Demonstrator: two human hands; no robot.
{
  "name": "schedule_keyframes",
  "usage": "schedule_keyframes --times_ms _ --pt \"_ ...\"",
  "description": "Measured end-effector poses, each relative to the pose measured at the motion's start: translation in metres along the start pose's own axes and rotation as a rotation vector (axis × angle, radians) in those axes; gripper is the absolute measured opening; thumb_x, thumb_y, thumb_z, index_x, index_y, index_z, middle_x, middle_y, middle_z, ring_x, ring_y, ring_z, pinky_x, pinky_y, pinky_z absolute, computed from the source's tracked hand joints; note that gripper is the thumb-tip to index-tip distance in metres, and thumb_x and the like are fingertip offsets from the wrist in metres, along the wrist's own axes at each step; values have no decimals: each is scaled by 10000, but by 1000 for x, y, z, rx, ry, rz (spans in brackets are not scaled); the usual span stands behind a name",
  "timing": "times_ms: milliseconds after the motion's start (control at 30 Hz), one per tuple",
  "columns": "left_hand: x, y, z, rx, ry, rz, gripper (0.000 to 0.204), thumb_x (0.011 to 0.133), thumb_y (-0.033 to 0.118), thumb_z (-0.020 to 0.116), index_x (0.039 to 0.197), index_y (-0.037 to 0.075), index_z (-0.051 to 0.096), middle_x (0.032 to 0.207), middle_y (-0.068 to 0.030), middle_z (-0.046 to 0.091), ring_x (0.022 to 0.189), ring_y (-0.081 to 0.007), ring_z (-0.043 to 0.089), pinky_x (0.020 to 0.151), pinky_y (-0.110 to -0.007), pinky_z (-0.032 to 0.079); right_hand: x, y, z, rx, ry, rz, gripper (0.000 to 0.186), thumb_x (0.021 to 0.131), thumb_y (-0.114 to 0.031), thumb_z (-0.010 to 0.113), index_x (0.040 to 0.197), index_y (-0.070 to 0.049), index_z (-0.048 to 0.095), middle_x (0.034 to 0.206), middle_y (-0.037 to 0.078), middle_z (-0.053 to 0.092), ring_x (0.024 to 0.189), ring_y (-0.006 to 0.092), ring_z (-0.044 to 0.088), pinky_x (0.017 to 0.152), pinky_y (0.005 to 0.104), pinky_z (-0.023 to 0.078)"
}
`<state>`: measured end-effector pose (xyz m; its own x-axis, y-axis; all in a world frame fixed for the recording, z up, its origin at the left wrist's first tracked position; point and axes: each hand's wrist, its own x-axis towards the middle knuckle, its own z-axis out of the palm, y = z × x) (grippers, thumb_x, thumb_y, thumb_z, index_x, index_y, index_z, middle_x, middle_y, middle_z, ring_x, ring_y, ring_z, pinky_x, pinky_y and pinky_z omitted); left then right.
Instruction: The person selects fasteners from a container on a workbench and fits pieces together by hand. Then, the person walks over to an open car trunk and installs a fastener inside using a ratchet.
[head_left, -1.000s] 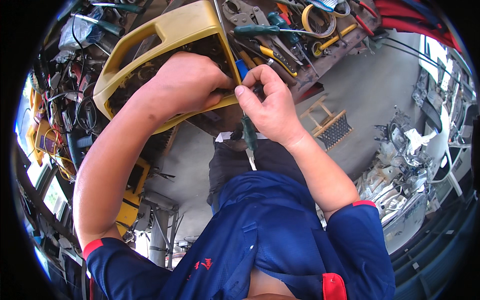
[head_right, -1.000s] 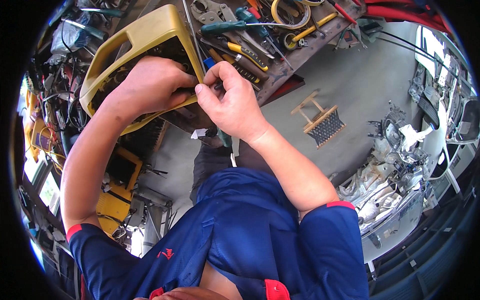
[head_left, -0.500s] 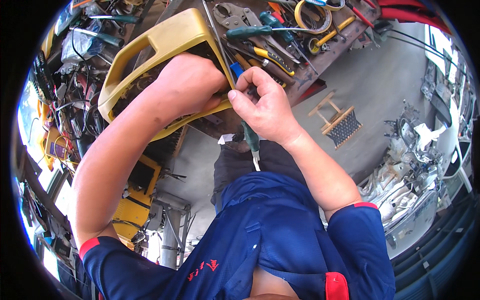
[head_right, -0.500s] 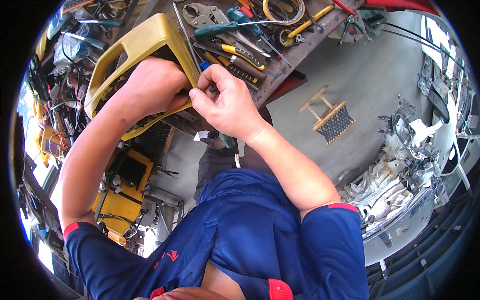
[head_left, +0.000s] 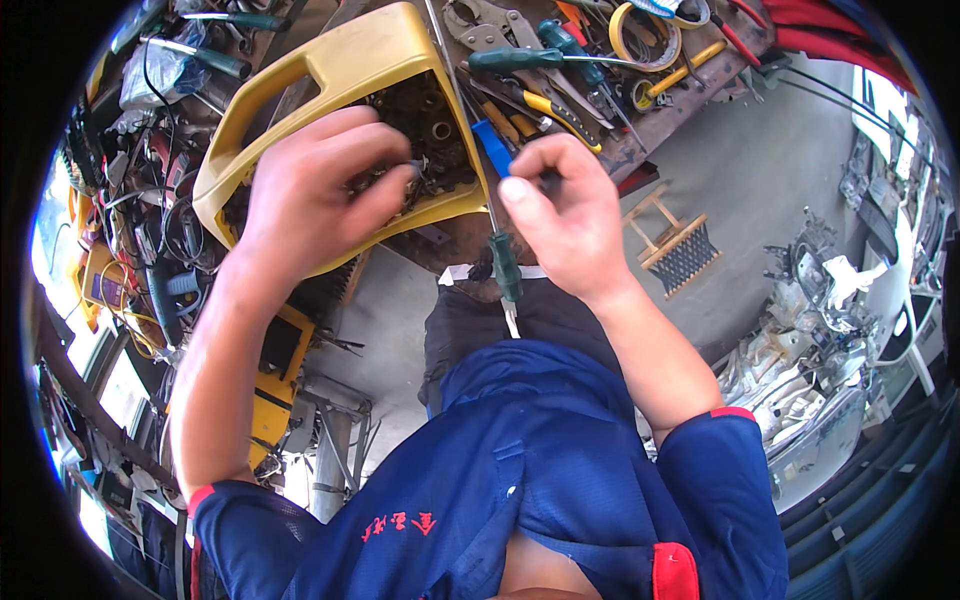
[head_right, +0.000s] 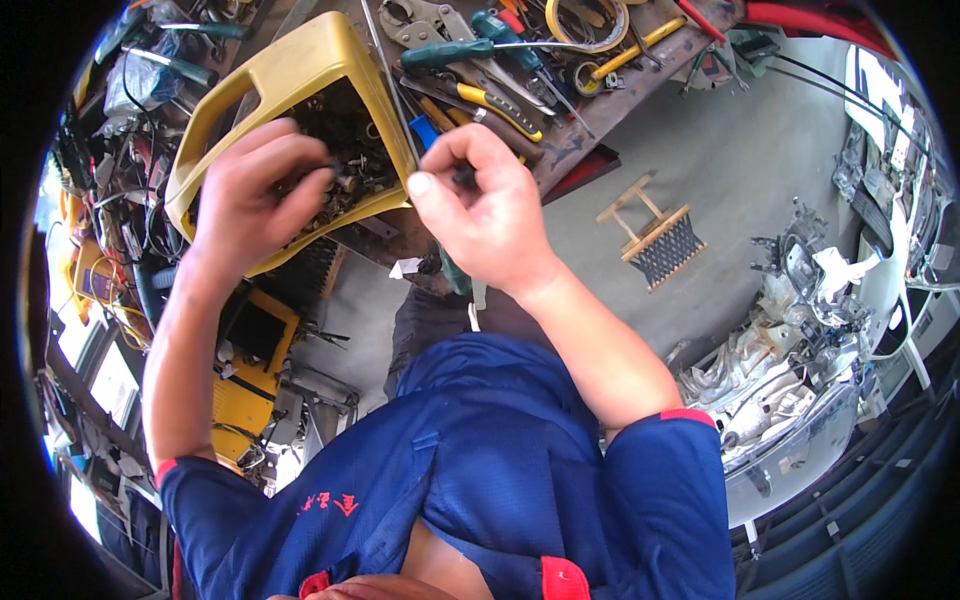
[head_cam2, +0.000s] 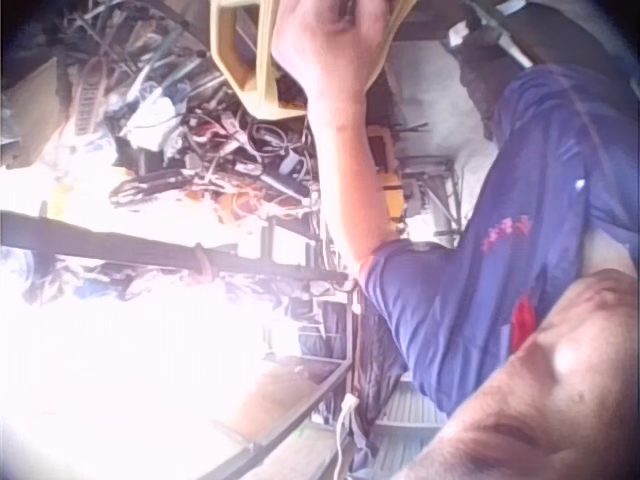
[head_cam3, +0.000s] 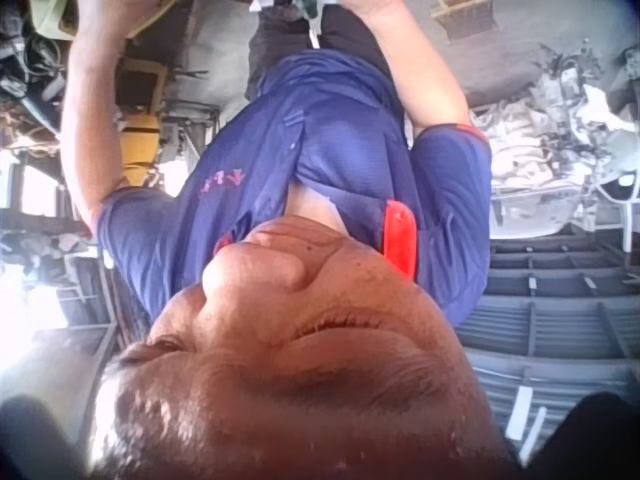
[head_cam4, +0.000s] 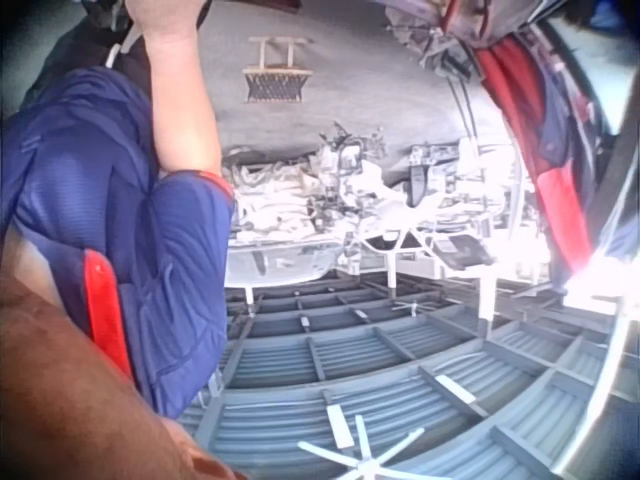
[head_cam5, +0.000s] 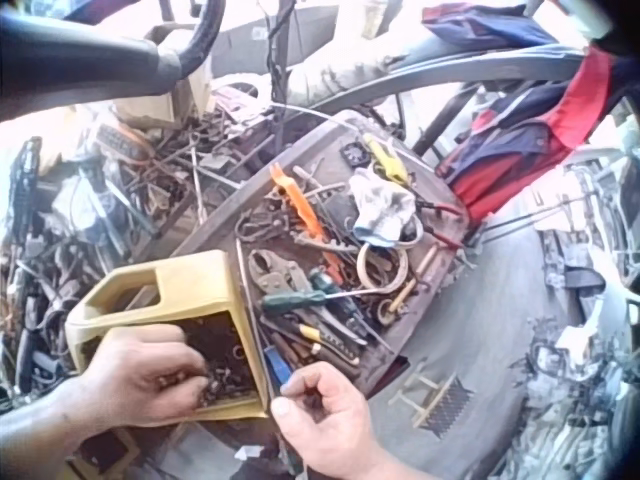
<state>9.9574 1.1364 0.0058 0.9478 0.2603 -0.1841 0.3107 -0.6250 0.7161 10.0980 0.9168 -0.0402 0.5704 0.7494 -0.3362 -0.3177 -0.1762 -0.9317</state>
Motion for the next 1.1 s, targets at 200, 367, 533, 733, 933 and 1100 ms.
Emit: schedule_keyframes --times_ms 200,367,533,733,933,1100 --pt "-89 39 38 -743 412 -401 269 1004 283 714 942 30 644 873 2 577 768 -84 493 687 -258 396 -23 -30 -1 -265 -425 -168 275 940 -144 777 1170 -27 684 948 82 673 757 189 672 690 320 555" --pt "-121 86 112 -1384 543 -750 216 1021 280 691 968 90 603 930 14 588 681 -45 447 606 -204 365 -44 -25 30 -275 -528 -186 349 875 -121 834 1179 -42 681 995 109 689 871 296 700 750 374 575" --pt "-133 80 122 -1308 540 -718 173 1060 224 616 987 71 583 910 12 564 693 -53 463 612 -212 392 -51 -17 35 -377 -528 -144 305 862 -113 866 1126 -39 732 1021 127 737 893 306 742 767 358 597" --pt "-151 64 120 -1048 370 -531 176 1067 163 592 959 48 515 900 -6 509 829 -98 436 745 -253 400 -54 -14 37 -271 -587 -46 272 876 -101 866 1116 -20 766 993 110 758 836 238 735 736 329 573" --pt "-145 69 131 -1383 464 -547 181 1086 216 548 1013 51 555 1000 -9 591 907 -100 511 833 -272 444 -57 -30 45 -331 -581 33 234 904 -92 821 1100 -34 709 912 83 638 738 194 651 661 330 532" --pt "-140 74 135 -2061 542 -674 594 1095 438 311 1336 -20 601 1276 -148 688 1181 -264 655 1098 -426 486 -64 -29 62 -453 -600 -238 301 840 -21 802 1115 -35 681 1064 119 660 952 300 682 813 394 566"
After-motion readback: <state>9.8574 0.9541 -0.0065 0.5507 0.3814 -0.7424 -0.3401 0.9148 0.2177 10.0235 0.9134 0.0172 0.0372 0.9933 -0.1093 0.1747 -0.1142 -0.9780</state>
